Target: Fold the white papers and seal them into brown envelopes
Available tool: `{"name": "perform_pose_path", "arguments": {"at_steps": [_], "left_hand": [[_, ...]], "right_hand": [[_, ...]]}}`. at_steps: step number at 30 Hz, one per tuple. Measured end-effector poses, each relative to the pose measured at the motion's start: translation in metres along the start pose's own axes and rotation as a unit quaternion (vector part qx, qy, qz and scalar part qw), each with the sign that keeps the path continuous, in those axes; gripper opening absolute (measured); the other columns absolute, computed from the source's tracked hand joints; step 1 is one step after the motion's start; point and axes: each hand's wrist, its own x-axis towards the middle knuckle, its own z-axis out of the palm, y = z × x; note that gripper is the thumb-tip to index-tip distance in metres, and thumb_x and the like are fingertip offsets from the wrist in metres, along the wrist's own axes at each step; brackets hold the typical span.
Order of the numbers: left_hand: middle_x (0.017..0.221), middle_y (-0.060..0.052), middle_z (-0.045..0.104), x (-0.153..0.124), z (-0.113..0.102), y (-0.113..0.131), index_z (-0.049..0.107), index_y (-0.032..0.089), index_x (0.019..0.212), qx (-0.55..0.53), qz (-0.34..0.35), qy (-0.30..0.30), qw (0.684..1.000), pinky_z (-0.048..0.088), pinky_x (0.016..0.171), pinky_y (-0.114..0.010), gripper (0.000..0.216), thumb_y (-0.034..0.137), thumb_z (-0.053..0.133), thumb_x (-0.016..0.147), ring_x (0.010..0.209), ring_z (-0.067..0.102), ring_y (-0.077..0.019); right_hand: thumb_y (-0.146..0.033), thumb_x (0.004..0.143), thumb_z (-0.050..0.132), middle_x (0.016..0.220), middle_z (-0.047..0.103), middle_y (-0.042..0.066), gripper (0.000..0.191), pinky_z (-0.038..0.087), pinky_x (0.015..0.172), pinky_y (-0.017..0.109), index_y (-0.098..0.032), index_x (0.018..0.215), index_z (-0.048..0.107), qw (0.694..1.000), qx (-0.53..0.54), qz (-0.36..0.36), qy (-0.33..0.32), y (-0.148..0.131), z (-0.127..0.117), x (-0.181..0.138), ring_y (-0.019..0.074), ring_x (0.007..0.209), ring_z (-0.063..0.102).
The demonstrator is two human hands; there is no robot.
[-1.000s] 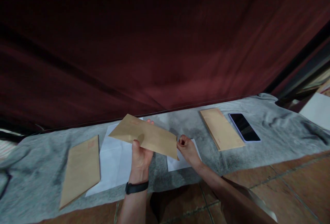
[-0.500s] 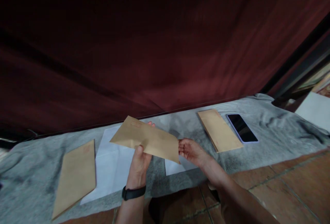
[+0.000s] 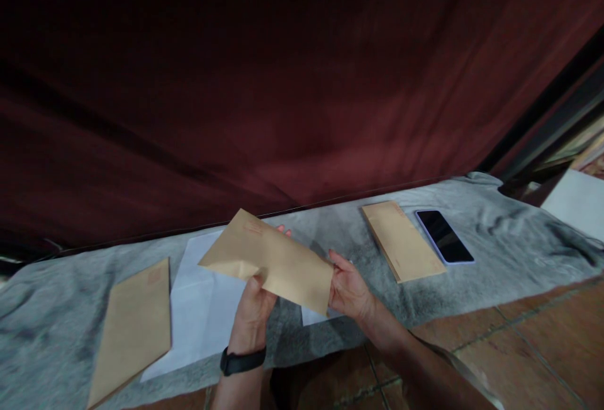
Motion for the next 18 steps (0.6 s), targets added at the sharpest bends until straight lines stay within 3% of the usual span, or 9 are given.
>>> {"name": "perform_pose_path", "arguments": {"at_steps": [4,9,13,15,18], "left_hand": [[0.145,-0.012,0.059,0.001,0.002,-0.002,0.053,0.027,0.145,-0.046,0.008,0.0,0.999,0.041,0.118,-0.051,0.099,0.058,0.091,0.058,0.141,0.046,-0.0382],[0.144,-0.012,0.06,0.001,0.01,-0.016,0.057,0.026,0.141,-0.119,-0.014,0.015,0.993,0.037,0.119,-0.057,0.094,0.075,0.077,0.063,0.147,0.037,-0.039],[0.134,-0.014,0.067,0.002,0.015,-0.029,0.063,0.022,0.134,-0.127,-0.037,0.058,0.989,0.041,0.115,-0.057,0.083,0.067,0.081,0.067,0.142,0.045,-0.039],[0.133,-0.015,0.068,0.004,0.012,-0.028,0.061,0.021,0.136,-0.131,-0.041,0.065,0.988,0.042,0.115,-0.056,0.088,0.067,0.083,0.063,0.14,0.048,-0.0392],[0.134,-0.016,0.067,0.008,0.001,-0.012,0.061,0.02,0.136,-0.146,0.008,0.1,0.984,0.043,0.114,-0.052,0.096,0.07,0.084,0.058,0.138,0.049,-0.039]], "right_hand": [[-0.062,0.086,0.052,0.106,0.076,0.013,0.058,0.053,0.096,0.044,-0.013,0.113,0.065,0.999,-0.036,0.006,-0.025,0.001,0.004,-0.006,0.029,0.109,0.07],[-0.057,0.086,0.056,0.104,0.077,0.01,0.051,0.053,0.096,0.043,-0.016,0.115,0.065,0.998,-0.053,-0.019,-0.013,0.005,0.006,-0.008,0.0274,0.106,0.071],[-0.052,0.086,0.057,0.1,0.078,0.01,0.045,0.055,0.092,0.042,-0.015,0.111,0.067,0.997,-0.048,-0.06,0.026,0.006,0.006,-0.008,0.0281,0.102,0.072],[-0.049,0.087,0.056,0.099,0.078,0.011,0.042,0.056,0.093,0.042,-0.015,0.108,0.067,0.997,-0.047,-0.048,0.032,0.005,0.004,-0.008,0.0281,0.101,0.073],[-0.043,0.087,0.056,0.098,0.078,0.01,0.036,0.055,0.095,0.042,-0.014,0.106,0.067,0.998,-0.057,-0.019,0.022,0.002,-0.002,-0.011,0.0268,0.102,0.073]]}}
